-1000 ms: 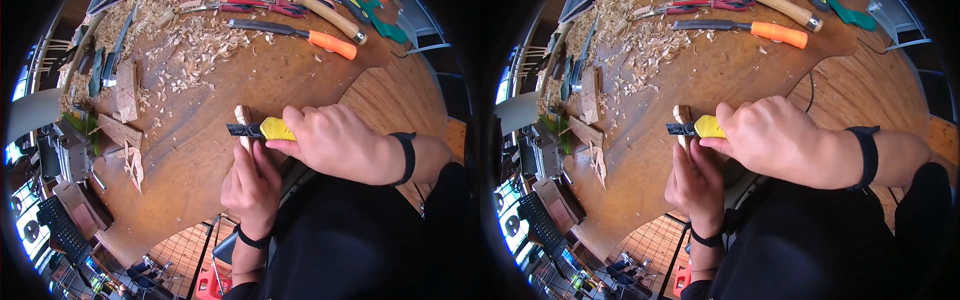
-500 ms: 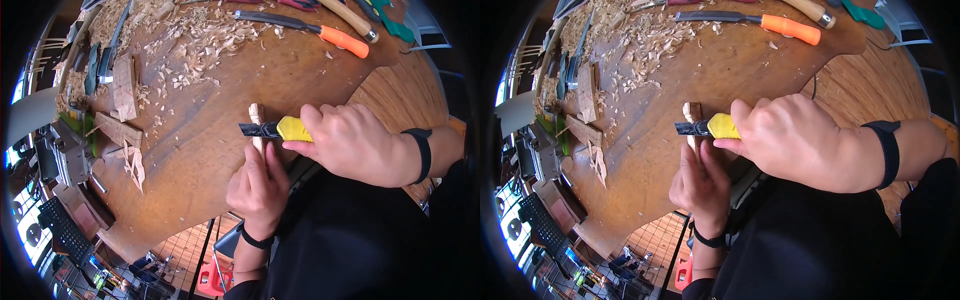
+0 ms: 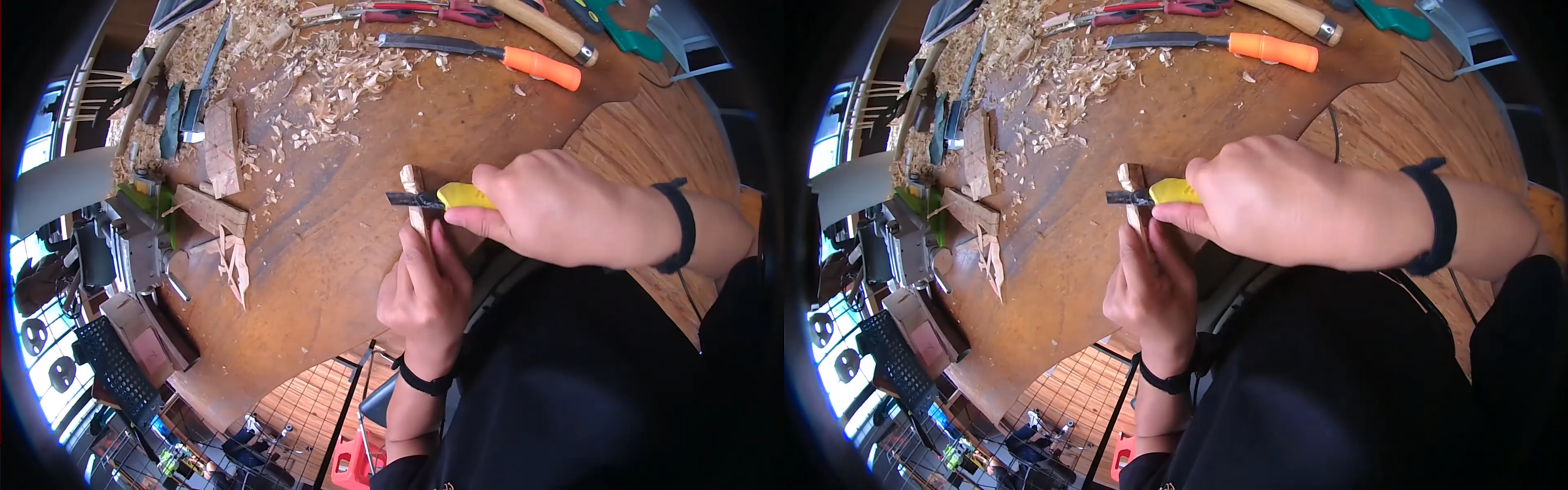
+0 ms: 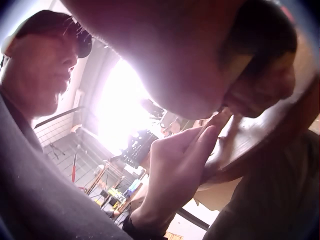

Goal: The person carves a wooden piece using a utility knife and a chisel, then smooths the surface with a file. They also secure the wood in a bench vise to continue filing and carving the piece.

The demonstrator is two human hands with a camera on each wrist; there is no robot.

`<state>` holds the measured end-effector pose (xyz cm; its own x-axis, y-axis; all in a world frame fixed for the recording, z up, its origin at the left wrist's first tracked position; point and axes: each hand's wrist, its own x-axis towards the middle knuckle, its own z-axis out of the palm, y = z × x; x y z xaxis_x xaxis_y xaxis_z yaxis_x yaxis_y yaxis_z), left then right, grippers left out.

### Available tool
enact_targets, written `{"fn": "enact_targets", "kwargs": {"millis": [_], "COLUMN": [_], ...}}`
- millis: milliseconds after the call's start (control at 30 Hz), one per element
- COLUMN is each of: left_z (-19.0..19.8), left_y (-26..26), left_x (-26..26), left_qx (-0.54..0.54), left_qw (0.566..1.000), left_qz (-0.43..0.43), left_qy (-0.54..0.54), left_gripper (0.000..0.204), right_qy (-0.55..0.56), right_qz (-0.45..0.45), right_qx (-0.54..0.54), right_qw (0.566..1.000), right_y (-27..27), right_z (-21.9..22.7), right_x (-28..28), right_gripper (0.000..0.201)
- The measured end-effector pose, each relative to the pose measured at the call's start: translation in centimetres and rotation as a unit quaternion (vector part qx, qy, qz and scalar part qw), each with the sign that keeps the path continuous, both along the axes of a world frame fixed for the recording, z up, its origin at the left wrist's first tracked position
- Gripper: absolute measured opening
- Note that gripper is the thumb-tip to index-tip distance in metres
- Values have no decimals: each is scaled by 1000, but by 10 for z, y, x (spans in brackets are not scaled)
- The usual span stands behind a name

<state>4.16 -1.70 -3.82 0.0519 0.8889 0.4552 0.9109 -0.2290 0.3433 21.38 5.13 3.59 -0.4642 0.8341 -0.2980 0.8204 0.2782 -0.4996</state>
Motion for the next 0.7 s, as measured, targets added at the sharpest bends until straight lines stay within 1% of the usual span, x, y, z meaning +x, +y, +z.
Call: {"fn": "enact_targets", "kwargs": {"millis": [33,67,133,167,200,267,300,333,400,433,467,533,567,600,667,700], "left_z": [1,1,2,3,4,4,4,4,3,4,3,0,-2,-2,-2,-3], "left_y": [0,1,1,0,1,1,2,2,2,2,1,3,3,3,3,2], "left_x": [0,1,1,2,2,1,2,2,2,2,2,3,3,2,1,0], "left_qx": [2,3,-2,-10,-8,-2,-1,3,6,0,-5,7,20,18,14,12], "left_qw": [1000,1000,1000,1000,1000,1000,1000,1000,1000,1000,1000,1000,999,999,1000,1000], "left_qz": [4,9,12,15,17,15,16,17,18,19,18,13,8,7,5,5], "left_qy": [8,15,16,16,17,1,2,2,2,0,-2,-13,-24,-25,-10,-11], "left_gripper": [29,28,27,27,27,25,25,25,25,26,26,27,28,28,29,29], "right_qy": [27,76,122,106,106,164,172,171,149,144,144,71,35,34,12,11], "right_qz": [-4,2,11,-55,-53,-107,-108,-106,-62,-24,-24,4,-6,-7,17,17], "right_qx": [-76,-131,-263,-416,-415,-527,-539,-540,-409,-296,-298,-175,-163,-165,-123,-125], "right_qw": [997,988,957,902,902,827,817,817,898,944,943,982,986,986,992,992], "right_y": [6,15,31,37,39,40,40,39,31,26,21,11,9,8,5,3], "right_z": [-1,-4,-2,-1,-2,-2,-3,-3,-2,-3,0,11,15,17,19,18], "right_x": [4,8,15,15,16,19,20,20,19,18,16,15,13,13,14,14], "right_gripper": [60,71,76,74,74,69,69,69,71,71,71,65,61,61,58,58]}}
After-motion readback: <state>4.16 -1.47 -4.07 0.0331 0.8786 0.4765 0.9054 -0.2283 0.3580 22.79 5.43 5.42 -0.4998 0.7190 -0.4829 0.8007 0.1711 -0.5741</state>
